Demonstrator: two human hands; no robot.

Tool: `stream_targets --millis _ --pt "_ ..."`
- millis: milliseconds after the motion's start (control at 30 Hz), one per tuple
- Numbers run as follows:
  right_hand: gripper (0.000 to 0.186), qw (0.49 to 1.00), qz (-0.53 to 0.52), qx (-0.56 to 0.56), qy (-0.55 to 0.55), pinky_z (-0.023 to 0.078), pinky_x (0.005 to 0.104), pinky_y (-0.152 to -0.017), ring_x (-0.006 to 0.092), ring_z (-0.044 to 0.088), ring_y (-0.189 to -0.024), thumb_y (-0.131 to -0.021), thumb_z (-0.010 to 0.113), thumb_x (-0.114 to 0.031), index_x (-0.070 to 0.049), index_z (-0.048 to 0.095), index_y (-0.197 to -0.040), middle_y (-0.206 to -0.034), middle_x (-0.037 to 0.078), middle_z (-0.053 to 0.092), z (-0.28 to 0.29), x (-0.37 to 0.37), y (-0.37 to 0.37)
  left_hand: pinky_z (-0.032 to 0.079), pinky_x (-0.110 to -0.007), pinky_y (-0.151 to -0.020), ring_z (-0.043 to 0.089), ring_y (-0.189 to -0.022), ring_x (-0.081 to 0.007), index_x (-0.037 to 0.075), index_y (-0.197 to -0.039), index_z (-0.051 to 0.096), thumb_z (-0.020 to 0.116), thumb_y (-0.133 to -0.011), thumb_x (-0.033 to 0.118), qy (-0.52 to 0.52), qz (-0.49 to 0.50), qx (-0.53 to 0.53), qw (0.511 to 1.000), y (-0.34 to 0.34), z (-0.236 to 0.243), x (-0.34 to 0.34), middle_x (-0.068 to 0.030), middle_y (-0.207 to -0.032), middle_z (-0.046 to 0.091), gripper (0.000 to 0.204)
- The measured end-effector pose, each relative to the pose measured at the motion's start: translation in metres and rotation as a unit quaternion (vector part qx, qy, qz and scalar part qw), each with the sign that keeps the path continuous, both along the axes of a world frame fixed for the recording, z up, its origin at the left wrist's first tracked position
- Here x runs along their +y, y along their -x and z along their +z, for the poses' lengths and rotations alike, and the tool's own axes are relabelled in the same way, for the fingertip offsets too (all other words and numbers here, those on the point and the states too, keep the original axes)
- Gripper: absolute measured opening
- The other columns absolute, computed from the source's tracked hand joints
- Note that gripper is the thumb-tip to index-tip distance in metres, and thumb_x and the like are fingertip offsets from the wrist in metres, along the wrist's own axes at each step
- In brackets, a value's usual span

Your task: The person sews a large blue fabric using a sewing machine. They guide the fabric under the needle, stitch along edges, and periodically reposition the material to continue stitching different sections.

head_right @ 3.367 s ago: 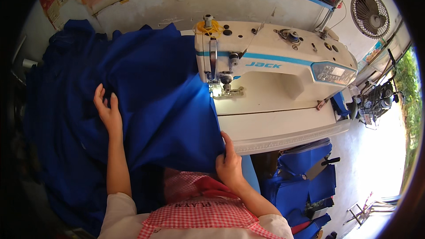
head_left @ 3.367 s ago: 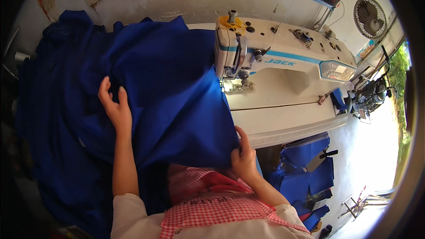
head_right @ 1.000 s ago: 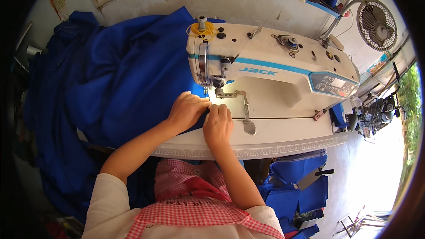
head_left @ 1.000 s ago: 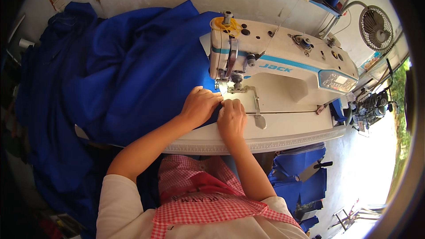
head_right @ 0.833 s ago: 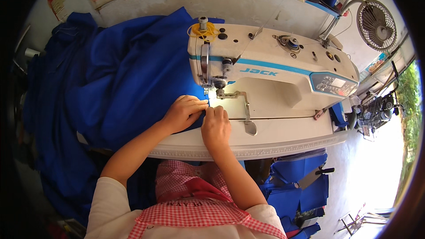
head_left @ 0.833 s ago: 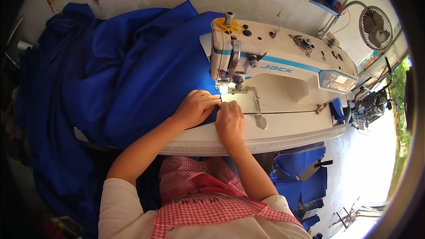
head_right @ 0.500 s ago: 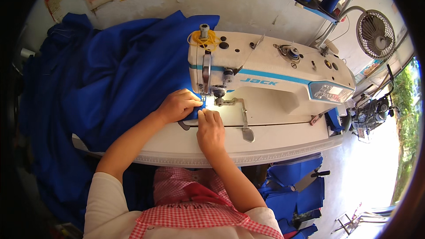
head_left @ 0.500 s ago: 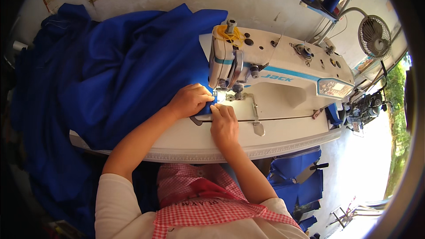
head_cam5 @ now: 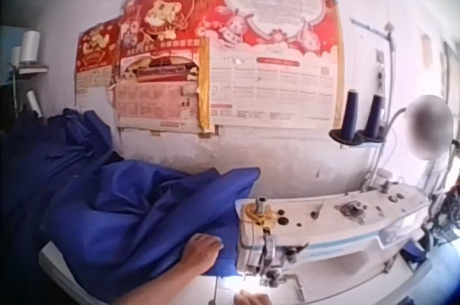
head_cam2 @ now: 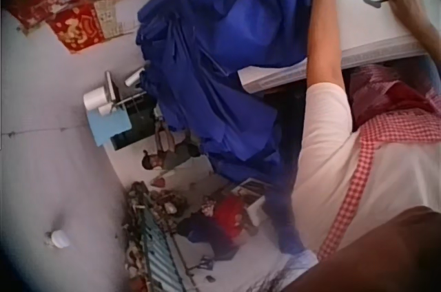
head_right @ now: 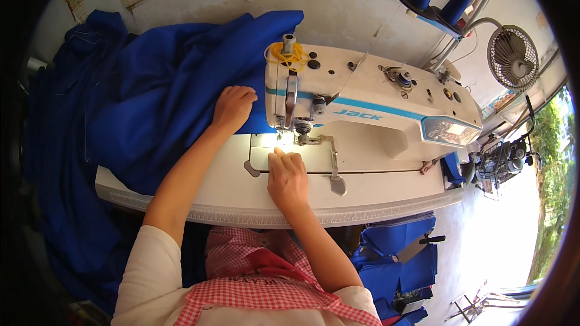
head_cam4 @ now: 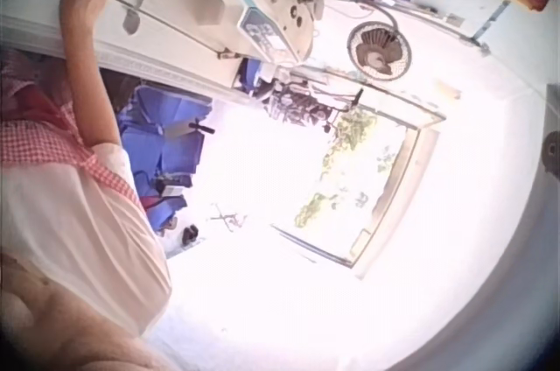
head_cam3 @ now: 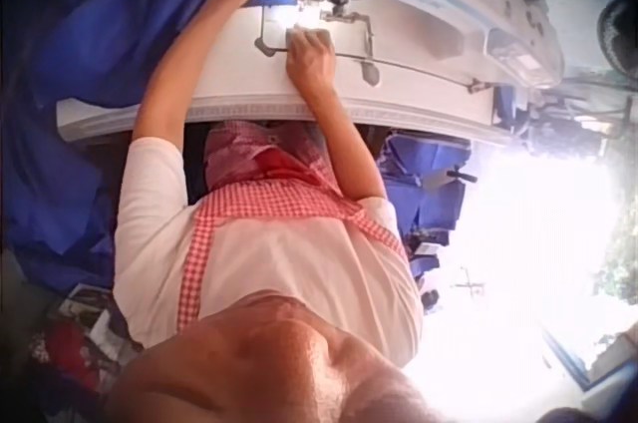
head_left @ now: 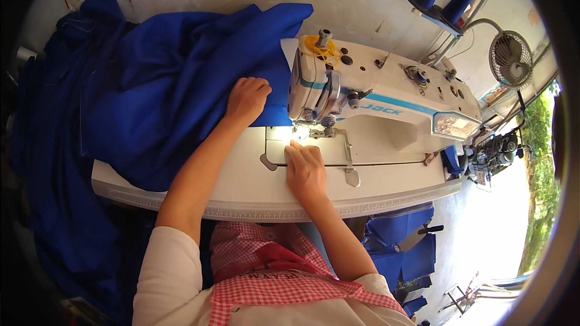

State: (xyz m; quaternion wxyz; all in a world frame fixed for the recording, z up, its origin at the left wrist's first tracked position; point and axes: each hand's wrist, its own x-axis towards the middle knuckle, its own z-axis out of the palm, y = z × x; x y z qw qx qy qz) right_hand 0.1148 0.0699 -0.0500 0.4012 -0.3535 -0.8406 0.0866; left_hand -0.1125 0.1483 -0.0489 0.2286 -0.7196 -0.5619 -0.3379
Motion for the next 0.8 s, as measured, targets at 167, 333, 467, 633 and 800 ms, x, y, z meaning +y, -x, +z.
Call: stream_targets --millis 167,333,467,633,800 --pt "0.036 0.997 0.053 -0.008 0.05 0.049 0.0406 -0.085 0.0302 0.059 -0.09 -0.075 0.061 0.004 -0.001 0.062 -0.11 -0.111 0.013 0.067 0.007 -0.009 -0.012 0.048 -0.044 -0.087 0.056 -0.101 -0.0345 0.002 -0.114 0.06 0.064 -0.08 0.013 0.069 0.175 -0.064 0.98 0.011 -0.003 -0.068 -0.0162 -0.11 0.061 0.036" --pt "0.039 0.994 0.11 -0.019 0.019 0.044 0.0453 -0.096 0.0369 0.056 -0.109 -0.072 0.059 0.003 0.002 0.062 -0.111 -0.115 0.018 0.063 0.024 -0.014 0.01 0.048 -0.04 -0.097 0.059 -0.113 -0.035 0.001 -0.124 0.058 0.069 -0.083 0.022 0.357 -0.143 -0.155 0.91 -0.038 0.051 -0.195 -0.0187 -0.12 0.062 0.048" --pt "0.033 0.986 0.138 -0.088 0.02 0.043 0.0451 -0.098 0.0384 0.056 -0.11 -0.074 0.057 0.001 0.004 0.063 -0.106 -0.113 0.02 0.064 0.02 -0.012 0.004 0.052 -0.04 -0.09 0.065 -0.104 -0.0294 0.005 -0.099 0.069 0.062 -0.086 0.008 0.07 -0.057 -0.082 0.993 0.032 0.117 -0.206 -0.0095 -0.107 0.068 0.015" --pt "0.031 0.985 0.161 -0.064 0.026 0.044 0.044 -0.098 0.0358 0.058 -0.11 -0.072 0.06 0.0 0.004 0.065 -0.103 -0.112 0.019 0.065 0.012 -0.007 0.008 0.046 -0.05 -0.094 0.049 -0.125 -0.037 0.003 -0.126 0.051 0.071 -0.08 0.031 -0.04 0.583 -0.094 0.806 0.249 0.096 -0.214 -0.0207 -0.132 0.053 0.057" --pt "0.028 0.987 0.138 -0.032 0.074 0.045 0.0431 -0.098 0.0331 0.059 -0.11 -0.071 0.062 0.0 0.001 0.065 -0.099 -0.113 0.015 0.065 0.008 0.006 -0.007 0.046 -0.044 -0.1 0.057 -0.118 -0.0392 0.003 -0.136 0.044 0.081 -0.071 0.045 0.209 0.619 -0.311 0.69 0.299 0.005 -0.223 -0.0247 -0.125 0.059 0.086"
